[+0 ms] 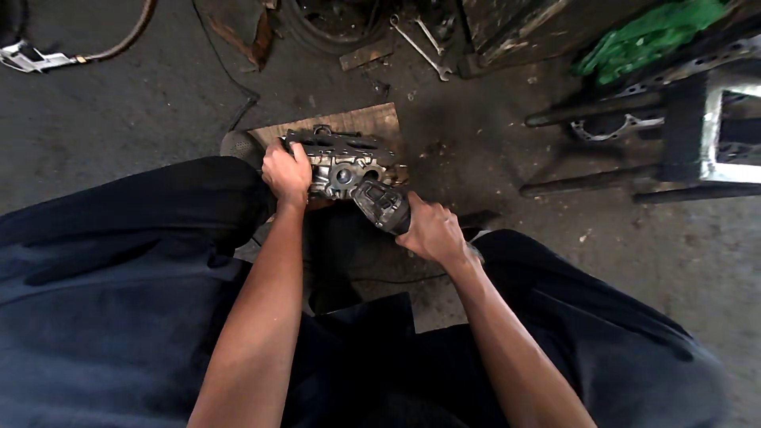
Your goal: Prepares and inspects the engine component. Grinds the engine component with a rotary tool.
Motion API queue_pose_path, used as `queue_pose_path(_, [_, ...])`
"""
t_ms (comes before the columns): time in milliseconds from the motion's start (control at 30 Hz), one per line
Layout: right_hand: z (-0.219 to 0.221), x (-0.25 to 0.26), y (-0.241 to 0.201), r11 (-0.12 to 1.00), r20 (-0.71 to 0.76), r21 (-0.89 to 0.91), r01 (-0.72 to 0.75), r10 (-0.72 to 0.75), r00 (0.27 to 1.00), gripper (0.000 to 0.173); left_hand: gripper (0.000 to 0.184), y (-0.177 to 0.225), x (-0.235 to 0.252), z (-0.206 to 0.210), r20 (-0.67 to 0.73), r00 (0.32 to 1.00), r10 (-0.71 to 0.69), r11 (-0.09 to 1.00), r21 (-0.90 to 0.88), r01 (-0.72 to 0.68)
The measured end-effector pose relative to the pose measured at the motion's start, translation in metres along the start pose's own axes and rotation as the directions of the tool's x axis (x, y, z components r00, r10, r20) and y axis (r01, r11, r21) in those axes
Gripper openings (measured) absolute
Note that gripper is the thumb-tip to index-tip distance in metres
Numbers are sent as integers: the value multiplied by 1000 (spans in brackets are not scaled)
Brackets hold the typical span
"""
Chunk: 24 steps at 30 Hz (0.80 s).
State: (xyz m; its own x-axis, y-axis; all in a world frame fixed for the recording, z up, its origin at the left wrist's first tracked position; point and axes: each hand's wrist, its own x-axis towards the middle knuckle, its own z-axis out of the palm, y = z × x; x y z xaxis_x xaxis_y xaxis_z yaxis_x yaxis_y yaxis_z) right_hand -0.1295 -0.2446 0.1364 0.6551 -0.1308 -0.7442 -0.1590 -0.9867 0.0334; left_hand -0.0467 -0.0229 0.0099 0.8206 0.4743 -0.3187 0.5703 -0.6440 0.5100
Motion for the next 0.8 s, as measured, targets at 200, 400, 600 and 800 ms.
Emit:
queue_pose_path(200, [1,1,-1,1000,1,1,-2,2,1000,74,46,-2,2,0,-10,1000,1,1000,-8,-1])
queue_pose_path(400, [4,7,1,1000,-19,-1,2,-2,1000,73,46,1,2,-1,-3,1000,-4,1000,-2,4])
queue_pose_path(600, [-4,-12,9,1000,34,9,20,-21,999,79,46,0,1,1,-24,1000,11,1000,-1,-11])
queue_pose_path(800, [-2,-25,13,999,11,0,54,-54,998,75,48,-2,-1,1,-11,1000,11,1000,-19,-11])
